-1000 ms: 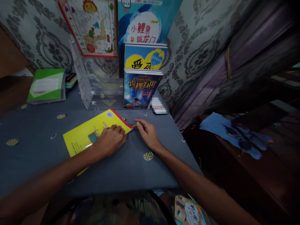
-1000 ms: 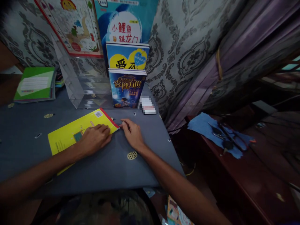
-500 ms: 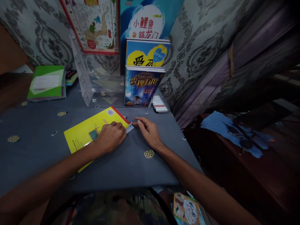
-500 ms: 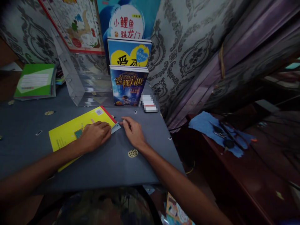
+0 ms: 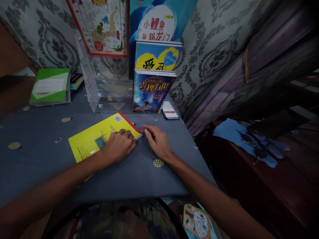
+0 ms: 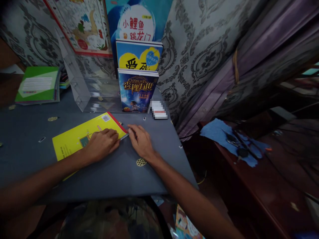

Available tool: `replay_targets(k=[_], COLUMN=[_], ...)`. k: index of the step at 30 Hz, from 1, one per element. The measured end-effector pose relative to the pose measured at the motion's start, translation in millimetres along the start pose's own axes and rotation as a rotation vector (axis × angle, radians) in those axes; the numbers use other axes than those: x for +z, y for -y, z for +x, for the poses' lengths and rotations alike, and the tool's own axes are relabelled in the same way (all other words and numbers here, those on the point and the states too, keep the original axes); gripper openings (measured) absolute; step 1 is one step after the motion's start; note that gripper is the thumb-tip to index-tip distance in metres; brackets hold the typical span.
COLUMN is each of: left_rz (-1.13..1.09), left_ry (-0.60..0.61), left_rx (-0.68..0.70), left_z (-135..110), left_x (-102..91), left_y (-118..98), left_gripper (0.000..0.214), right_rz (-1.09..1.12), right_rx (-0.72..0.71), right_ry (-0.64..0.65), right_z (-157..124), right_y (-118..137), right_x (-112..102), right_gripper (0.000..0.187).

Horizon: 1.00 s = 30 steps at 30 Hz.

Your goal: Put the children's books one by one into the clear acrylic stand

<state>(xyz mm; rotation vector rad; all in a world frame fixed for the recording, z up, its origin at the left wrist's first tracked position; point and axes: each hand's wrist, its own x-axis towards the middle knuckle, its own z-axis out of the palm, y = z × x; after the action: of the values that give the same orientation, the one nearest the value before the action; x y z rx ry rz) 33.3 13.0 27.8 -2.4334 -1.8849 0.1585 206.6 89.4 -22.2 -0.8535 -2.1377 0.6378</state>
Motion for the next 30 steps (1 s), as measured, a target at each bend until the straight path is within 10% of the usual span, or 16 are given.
replay_targets(k=[7,11,18,30], left_rz=[-0.001,-0.121,-0.143,-0.005], left_ry=[-0.004,-0.003,0.044,0.031], left_rx=[0.044,0.152,-0.149,-0.159], left_z=[-2,-15,-73,-98], left_x=[1.8,2.0,19.3,5.3], left_y=[6,48,117,70], left_gripper=[0.033,0.032,0.053,0.038], right_rz=[-0.221,-0.308,-0.420,-0.220], right_rx=[-0.032,-0.162,-0.295,-0.199], right_ry=[0.109,0.150,0.199,0.265], right_z=[-1,-8,-18,33], right_y=[0,6,27,-8], right_x=[2,0,14,32], right_gripper=[0.023,0.018,0.022,0.030])
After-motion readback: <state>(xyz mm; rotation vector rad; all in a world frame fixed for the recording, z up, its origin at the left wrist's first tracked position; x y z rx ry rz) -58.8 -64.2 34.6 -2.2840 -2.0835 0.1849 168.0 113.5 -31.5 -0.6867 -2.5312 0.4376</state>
